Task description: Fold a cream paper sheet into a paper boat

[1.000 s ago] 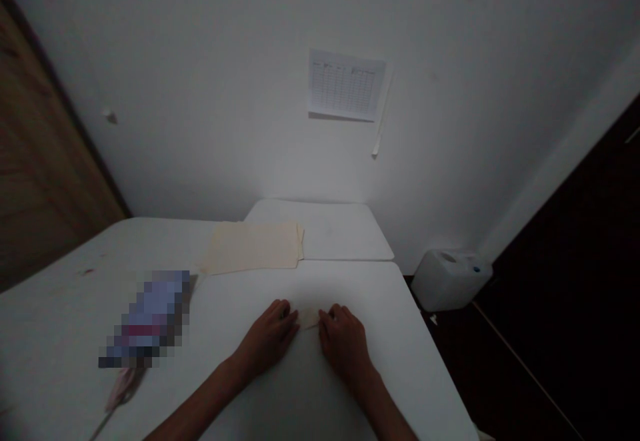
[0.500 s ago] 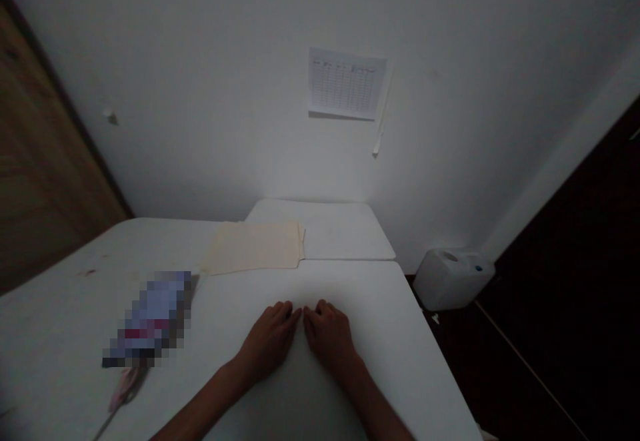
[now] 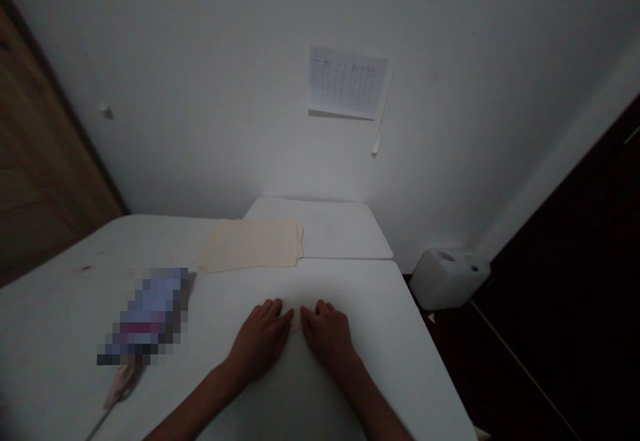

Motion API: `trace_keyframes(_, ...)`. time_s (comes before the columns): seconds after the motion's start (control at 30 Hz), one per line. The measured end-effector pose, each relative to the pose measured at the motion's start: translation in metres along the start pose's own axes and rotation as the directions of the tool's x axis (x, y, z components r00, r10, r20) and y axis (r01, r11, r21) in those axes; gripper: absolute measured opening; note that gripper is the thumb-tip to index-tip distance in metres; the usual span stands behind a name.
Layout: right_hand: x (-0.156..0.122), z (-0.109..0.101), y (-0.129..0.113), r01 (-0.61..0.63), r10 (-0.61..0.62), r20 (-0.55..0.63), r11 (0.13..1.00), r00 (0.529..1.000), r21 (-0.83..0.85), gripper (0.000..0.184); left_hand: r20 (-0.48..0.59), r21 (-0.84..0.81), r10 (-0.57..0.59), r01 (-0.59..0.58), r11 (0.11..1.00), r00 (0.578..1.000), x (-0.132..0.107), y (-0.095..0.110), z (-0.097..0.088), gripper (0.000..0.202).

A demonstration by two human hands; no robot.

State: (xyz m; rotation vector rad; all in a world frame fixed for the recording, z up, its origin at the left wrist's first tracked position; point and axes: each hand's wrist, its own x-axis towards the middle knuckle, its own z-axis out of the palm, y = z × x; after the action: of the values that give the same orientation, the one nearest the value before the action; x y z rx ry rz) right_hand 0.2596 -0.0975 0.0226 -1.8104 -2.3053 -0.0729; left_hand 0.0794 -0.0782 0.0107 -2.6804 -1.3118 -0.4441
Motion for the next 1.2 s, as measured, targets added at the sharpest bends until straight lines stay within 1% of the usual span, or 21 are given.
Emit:
trace_keyframes(0.17, 0.000, 0.000, -0.004, -0.008, 0.009, -0.016, 1.000, 1.000, 0.005, 0.027, -0.053, -0.024, -0.062, 0.061, 0.998, 0.997, -0.014, -0.006, -0.003, 0.031)
trace_keyframes(0.3, 0.003, 0.002, -0.012, -0.014, 0.015, -0.033, 1.000, 0.999, 0.008, 0.025, -0.063, -0.059, -0.084, 0.080, 0.995, 0.994, -0.017, -0.009, -0.005, 0.032)
trace_keyframes(0.4, 0.008, 0.005, -0.015, -0.006, 0.007, -0.025, 1.000, 1.000, 0.020, 0.025, -0.063, -0.067, -0.096, 0.092, 0.994, 0.993, -0.017, -0.008, -0.007, 0.032)
trace_keyframes(0.6, 0.011, 0.005, -0.012, 0.074, -0.073, -0.016, 0.995, 0.997, 0.072, 0.026, -0.051, -0.042, -0.117, 0.114, 0.993, 0.992, -0.018, -0.008, -0.007, 0.033)
trace_keyframes(0.73, 0.010, 0.004, -0.011, 0.057, -0.058, 0.003, 0.996, 0.998, 0.067, 0.027, -0.042, -0.028, -0.128, 0.126, 0.992, 0.991, -0.022, -0.010, -0.009, 0.032)
trace_keyframes(0.9, 0.009, 0.005, -0.012, 0.032, -0.032, -0.008, 0.997, 0.999, 0.076, 0.033, -0.027, -0.032, -0.135, 0.134, 0.990, 0.991, -0.030, -0.013, -0.014, 0.033)
trace_keyframes(1.07, 0.009, 0.001, -0.014, 0.029, -0.030, 0.007, 0.997, 1.000, 0.077, 0.030, -0.029, -0.039, -0.145, 0.144, 0.989, 0.989, -0.032, -0.013, -0.016, 0.033)
trace_keyframes(1.2, 0.010, 0.001, -0.017, 0.035, -0.036, 0.010, 0.996, 0.999, 0.086, 0.027, -0.039, -0.087, -0.127, 0.124, 0.989, 0.991, -0.032, -0.015, -0.013, 0.031)
